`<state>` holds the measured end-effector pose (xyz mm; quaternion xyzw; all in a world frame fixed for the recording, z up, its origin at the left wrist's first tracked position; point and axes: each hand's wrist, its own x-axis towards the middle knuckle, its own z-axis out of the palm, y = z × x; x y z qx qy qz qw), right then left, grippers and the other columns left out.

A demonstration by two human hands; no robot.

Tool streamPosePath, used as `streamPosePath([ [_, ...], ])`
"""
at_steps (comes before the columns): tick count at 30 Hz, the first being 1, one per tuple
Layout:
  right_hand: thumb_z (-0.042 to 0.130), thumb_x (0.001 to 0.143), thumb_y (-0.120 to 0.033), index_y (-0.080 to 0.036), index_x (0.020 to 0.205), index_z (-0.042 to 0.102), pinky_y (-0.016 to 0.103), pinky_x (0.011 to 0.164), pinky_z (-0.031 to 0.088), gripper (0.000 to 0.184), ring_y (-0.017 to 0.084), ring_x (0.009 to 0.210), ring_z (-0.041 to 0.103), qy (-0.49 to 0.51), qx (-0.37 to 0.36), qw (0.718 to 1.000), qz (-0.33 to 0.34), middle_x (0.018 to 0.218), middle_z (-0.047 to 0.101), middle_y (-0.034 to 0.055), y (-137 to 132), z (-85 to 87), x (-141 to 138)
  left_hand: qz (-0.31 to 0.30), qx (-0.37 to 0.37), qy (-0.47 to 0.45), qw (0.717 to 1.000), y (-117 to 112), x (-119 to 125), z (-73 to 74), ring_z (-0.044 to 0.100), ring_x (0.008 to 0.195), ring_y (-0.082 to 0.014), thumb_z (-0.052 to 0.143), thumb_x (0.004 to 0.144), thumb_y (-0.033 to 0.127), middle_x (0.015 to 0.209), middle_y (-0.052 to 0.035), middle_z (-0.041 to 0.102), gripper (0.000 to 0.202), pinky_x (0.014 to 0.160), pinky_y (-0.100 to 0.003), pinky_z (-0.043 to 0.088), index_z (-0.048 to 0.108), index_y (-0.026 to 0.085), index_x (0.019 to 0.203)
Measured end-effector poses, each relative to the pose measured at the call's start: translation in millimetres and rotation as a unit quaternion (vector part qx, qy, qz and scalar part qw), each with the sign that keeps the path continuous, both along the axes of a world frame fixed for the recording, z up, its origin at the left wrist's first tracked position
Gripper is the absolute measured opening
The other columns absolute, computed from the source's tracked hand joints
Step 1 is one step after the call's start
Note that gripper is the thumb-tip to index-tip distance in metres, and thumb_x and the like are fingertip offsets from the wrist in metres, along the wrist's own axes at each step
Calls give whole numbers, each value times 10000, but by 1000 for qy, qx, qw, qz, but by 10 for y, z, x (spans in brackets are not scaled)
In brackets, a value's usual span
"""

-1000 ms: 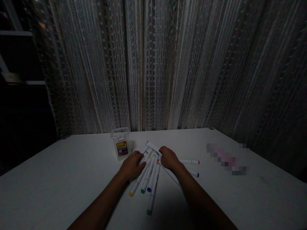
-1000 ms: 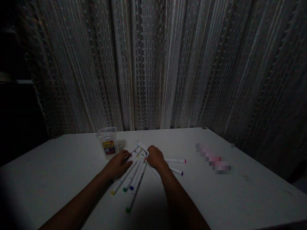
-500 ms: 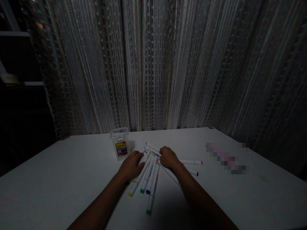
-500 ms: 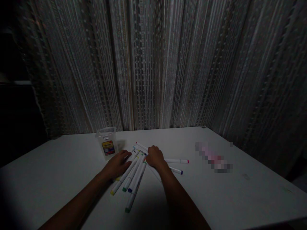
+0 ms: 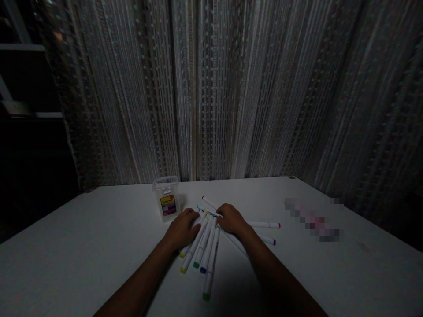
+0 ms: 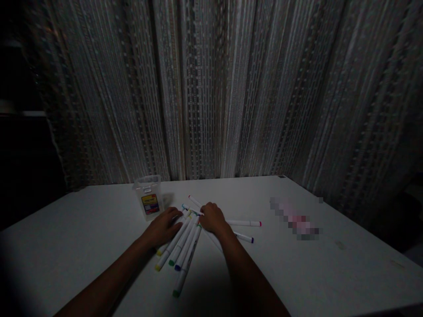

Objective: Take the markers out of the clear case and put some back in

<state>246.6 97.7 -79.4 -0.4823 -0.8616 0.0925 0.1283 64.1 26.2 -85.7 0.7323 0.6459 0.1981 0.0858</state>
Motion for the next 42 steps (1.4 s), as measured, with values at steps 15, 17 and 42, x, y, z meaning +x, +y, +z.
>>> streamPosePath([
  [15,494,782,-265,-133,969,596,286,833,346,251,199,996,476,17,39,999,-25,1030,567,112,-9,16,15,-43,64,-33,996,30,-25,-90,476,1111,-214,496,744,201,1195,-90,499,328,976,-353,371,586,194,1059],
  [17,512,775,-279,-142,994,597,283,853,337,272,197,1021,462,22,35,999,2,1054,559,103,-20,7,0,-49,64,-35,996,34,-29,-118,468,1133,-219,495,739,183,1212,-97,496,339,990,-361,363,592,192,1063],
  [42,468,811,-337,-156,1039,601,302,862,343,320,210,1026,463,16,37,999,-10,1072,543,113,-72,11,-38,-48,122,-48,990,25,-16,-208,475,1147,-223,505,765,268,1197,-96,526,232,994,-381,390,629,190,945],
])
